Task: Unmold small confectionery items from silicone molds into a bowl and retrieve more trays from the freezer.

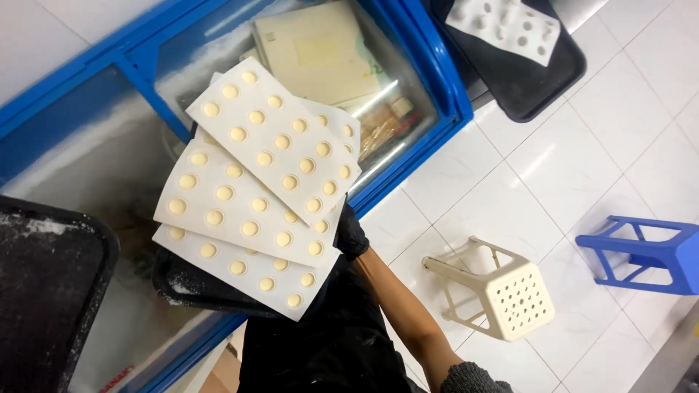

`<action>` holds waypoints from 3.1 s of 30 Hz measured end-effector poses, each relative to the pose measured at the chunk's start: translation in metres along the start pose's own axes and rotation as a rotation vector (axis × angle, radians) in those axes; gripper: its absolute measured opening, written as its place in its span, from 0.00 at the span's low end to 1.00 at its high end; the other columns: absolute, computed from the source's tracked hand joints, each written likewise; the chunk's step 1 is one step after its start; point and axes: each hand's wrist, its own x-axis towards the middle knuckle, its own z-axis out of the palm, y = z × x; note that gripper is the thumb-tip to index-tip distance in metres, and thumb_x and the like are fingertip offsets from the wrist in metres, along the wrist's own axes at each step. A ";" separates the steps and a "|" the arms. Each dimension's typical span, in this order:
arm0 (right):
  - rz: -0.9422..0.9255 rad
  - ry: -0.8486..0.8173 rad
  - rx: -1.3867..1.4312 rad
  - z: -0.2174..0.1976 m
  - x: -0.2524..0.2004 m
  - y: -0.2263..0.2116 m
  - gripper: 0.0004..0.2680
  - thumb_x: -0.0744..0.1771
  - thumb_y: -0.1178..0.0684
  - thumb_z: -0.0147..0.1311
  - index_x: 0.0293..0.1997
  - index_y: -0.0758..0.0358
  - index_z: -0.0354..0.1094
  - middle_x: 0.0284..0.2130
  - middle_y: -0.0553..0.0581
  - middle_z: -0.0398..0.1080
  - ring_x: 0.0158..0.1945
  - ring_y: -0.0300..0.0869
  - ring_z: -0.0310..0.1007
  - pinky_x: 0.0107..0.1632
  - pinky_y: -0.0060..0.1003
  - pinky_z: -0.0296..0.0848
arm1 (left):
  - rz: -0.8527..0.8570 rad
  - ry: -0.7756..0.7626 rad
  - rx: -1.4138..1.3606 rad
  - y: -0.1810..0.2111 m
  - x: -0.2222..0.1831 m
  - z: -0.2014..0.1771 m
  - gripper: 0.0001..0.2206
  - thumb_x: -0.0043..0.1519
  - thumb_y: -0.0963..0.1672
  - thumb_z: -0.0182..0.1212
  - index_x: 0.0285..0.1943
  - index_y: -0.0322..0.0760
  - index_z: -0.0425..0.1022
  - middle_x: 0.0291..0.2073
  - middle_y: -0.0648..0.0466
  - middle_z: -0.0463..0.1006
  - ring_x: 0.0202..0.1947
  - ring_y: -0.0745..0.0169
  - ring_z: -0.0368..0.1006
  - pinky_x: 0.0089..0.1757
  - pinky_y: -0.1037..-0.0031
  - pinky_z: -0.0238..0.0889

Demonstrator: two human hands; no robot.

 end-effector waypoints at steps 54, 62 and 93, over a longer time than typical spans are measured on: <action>-0.654 0.600 -0.485 -0.409 -0.271 -0.922 0.16 0.73 0.54 0.50 0.69 0.72 0.62 0.59 0.65 0.72 0.53 0.48 0.78 0.51 0.42 0.80 | -0.119 0.424 0.687 -0.409 -0.129 0.579 0.18 0.63 0.45 0.70 0.58 0.29 0.80 0.45 0.50 0.83 0.41 0.65 0.73 0.46 0.71 0.65; -0.560 0.514 -0.488 -0.374 -0.227 -1.027 0.14 0.73 0.54 0.49 0.65 0.71 0.64 0.56 0.64 0.72 0.51 0.48 0.78 0.49 0.41 0.81 | 0.114 0.384 0.352 -0.527 -0.094 0.641 0.15 0.65 0.42 0.68 0.58 0.28 0.77 0.48 0.52 0.82 0.44 0.66 0.75 0.48 0.73 0.69; -0.746 0.663 -0.178 -0.410 -0.218 -0.991 0.14 0.69 0.56 0.49 0.60 0.71 0.66 0.50 0.63 0.75 0.46 0.47 0.79 0.47 0.44 0.81 | 0.098 -0.592 2.222 -0.666 0.230 0.945 0.42 0.55 0.58 0.65 0.75 0.38 0.57 0.70 0.33 0.56 0.72 0.28 0.49 0.64 0.42 0.47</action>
